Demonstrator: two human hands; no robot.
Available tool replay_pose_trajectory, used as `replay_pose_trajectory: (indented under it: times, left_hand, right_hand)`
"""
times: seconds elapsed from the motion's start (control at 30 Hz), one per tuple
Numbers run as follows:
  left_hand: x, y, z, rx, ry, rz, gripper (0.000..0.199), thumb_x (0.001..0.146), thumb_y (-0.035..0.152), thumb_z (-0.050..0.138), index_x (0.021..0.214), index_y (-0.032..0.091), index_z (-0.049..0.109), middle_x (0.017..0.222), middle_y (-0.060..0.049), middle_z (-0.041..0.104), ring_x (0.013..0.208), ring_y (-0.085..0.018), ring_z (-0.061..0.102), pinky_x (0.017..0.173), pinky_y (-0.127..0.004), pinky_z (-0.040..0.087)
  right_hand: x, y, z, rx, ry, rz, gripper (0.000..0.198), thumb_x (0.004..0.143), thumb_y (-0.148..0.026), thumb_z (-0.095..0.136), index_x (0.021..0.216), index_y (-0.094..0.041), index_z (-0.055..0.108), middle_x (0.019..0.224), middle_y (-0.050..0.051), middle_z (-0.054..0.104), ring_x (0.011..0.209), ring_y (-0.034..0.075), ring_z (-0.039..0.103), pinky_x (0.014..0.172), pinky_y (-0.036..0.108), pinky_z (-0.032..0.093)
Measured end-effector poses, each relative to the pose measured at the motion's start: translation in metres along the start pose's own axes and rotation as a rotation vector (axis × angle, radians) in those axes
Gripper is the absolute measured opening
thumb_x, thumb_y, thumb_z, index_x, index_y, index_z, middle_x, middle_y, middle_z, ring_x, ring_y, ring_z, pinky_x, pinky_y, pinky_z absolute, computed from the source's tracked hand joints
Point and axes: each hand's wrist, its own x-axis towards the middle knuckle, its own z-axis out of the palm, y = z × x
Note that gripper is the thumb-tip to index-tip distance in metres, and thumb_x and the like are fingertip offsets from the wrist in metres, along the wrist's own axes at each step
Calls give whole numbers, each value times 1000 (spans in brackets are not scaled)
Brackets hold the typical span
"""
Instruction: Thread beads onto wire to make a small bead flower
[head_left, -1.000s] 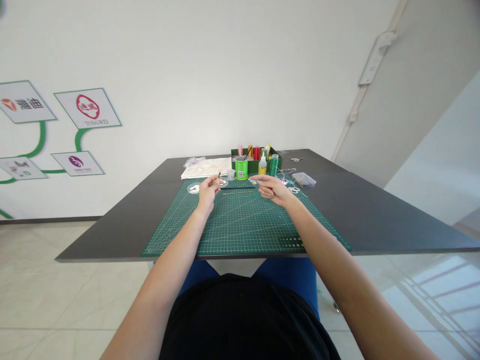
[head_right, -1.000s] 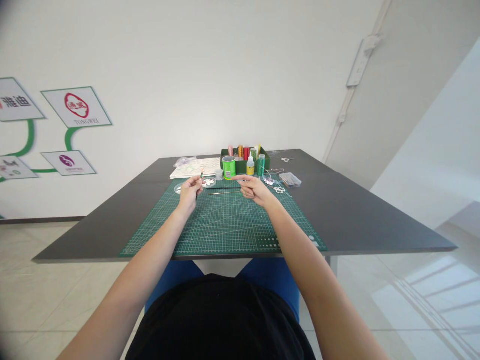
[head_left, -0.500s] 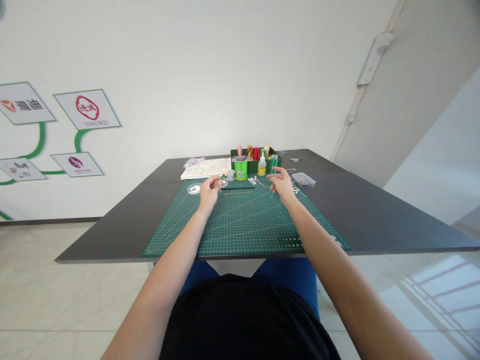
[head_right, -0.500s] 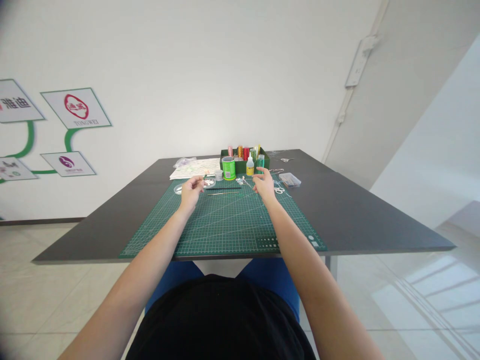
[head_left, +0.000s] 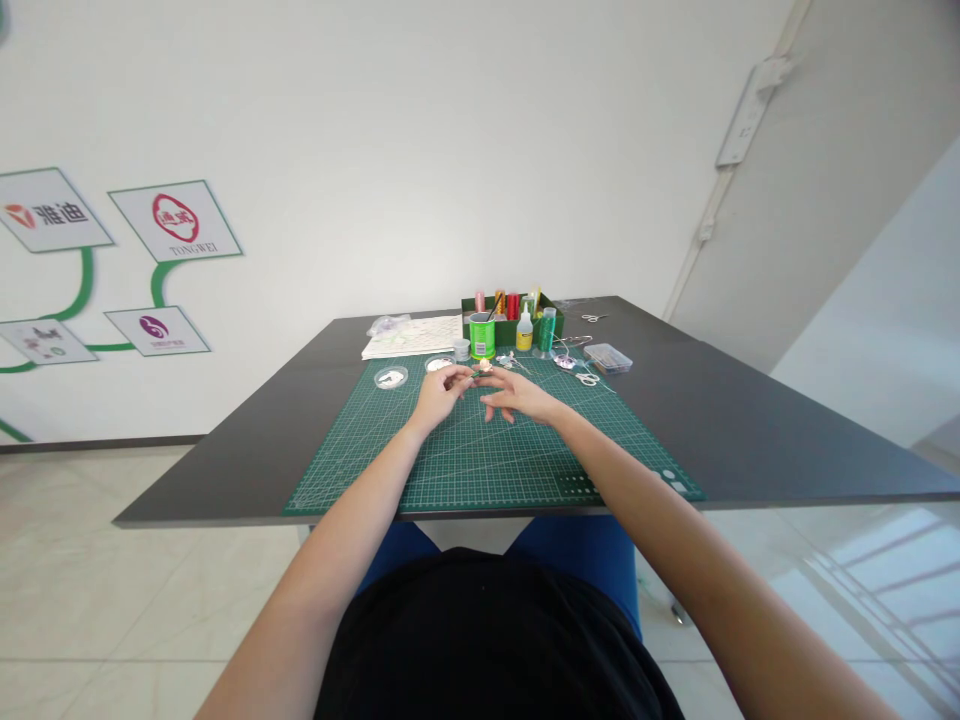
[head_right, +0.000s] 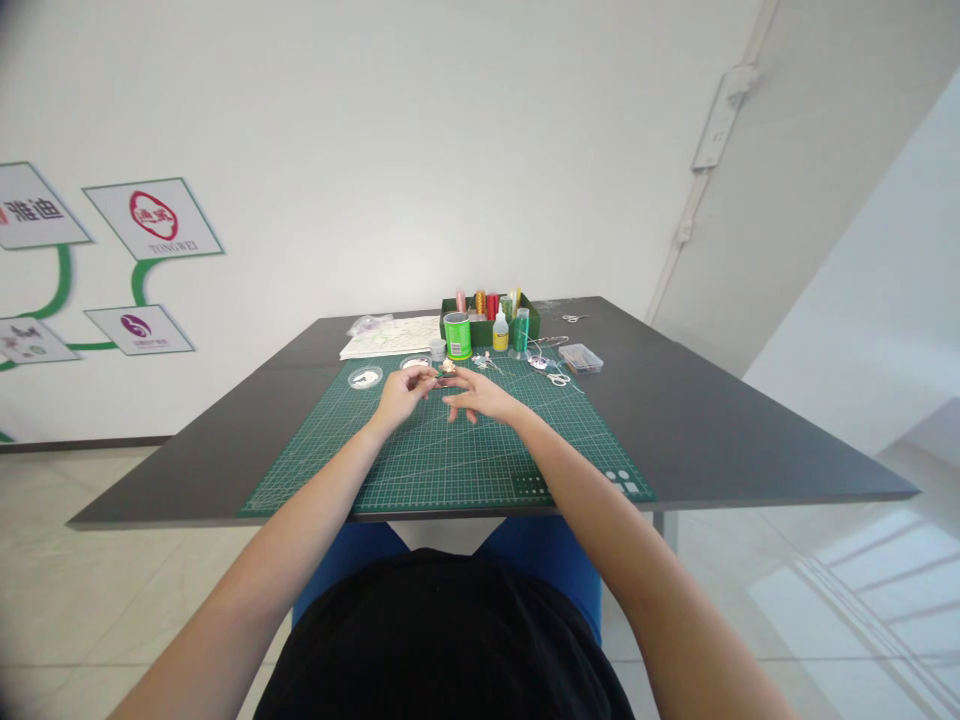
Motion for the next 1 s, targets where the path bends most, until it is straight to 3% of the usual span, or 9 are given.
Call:
replay_pose_trajectory:
  times: [0.1,0.17,0.23,0.4,0.57,0.8,1.0]
  left_hand:
    - [-1,0,0,5,-9,-2,25,74,36,75,89,16,73,73,-6,71,62,-17,62,56,-28,48]
    - [0,-1,0,2,6,1,25,74,36,75,89,16,73,74,-6,71,64,-18,63,55,-28,48]
    - [1,-2,-2,-6,38,4,24,74,35,75,88,16,73,75,-7,72,66,-19,65,55,-28,48]
    - [3,-7,-7,38,134,-8,21,76,30,73,90,15,73,76,-7,73,64,-18,64,54,-27,48]
    - [4,-9,-9,138,191,-29,16,79,21,67,92,13,72,78,-7,74,62,-16,65,55,-25,50]
    - [2,-8,-9,243,183,-65,12,80,15,66,90,14,72,76,-5,73,61,-15,64,54,-24,49]
    - [0,-11,-9,349,103,-28,11,79,10,68,86,16,72,74,-3,72,68,-16,66,68,-28,53]
  right_hand:
    - [1,3,1,-1,-23,32,70,84,-37,72,143,-12,46,100,13,76,54,11,64,40,19,43]
    - [2,4,0,-39,1,55,69,85,-42,71,141,-7,48,64,1,70,43,10,54,39,19,40]
    - [2,4,-1,-92,39,47,65,88,-44,68,138,-5,53,47,-7,56,37,8,44,38,18,33]
    - [1,1,-3,-165,72,-50,54,94,-45,57,130,-4,61,38,-11,43,34,7,32,39,19,27]
    - [0,-1,-4,-190,42,-38,47,95,-46,55,117,-6,66,35,-11,41,32,7,29,38,19,23]
    - [-4,-6,-7,-182,-30,-25,45,93,-44,58,116,-6,68,36,-11,41,32,6,28,38,20,21]
    - [-9,-13,-11,-174,-118,-24,43,94,-41,59,117,-6,68,36,-11,41,32,5,27,38,20,21]
